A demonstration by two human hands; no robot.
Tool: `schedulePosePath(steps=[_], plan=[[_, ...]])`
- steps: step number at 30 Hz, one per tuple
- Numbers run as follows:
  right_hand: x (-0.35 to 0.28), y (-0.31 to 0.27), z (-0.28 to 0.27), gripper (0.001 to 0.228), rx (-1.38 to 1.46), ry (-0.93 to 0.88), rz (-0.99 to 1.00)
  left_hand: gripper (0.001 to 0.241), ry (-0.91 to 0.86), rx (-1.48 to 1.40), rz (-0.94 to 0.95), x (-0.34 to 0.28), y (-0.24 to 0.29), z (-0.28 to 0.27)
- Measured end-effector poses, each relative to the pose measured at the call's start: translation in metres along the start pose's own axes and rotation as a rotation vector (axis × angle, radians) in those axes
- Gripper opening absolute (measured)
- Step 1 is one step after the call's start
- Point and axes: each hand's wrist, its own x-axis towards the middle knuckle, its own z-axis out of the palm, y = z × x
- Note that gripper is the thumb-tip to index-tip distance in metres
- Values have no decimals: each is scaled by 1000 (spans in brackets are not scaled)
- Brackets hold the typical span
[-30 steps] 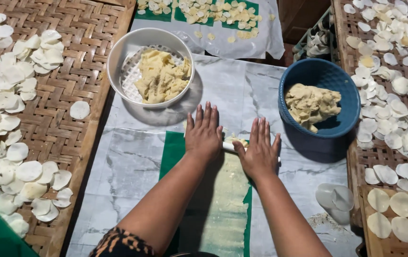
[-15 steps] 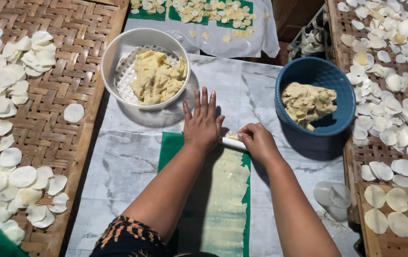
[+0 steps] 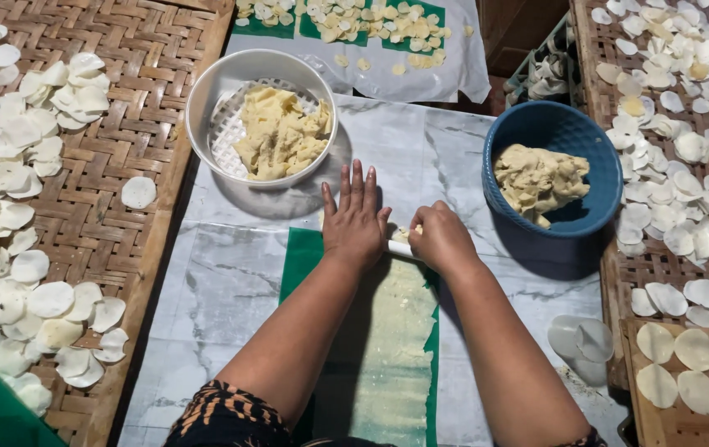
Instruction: Rolling out small pieces of dough into thin sheets using a rolling pin on a mat
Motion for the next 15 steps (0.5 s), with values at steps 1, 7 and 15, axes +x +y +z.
schedulePosePath(steps=[1,7,15], plan=[[-3,-4,-7,15,0,0,-1,73,1,0,0,2,1,-1],[-19,-14,-21,14,197,133,6,73,-76,18,-56,20,1,-1],[-121,16,-20,25,1135,365,230,38,579,-265,296,33,-22,28]])
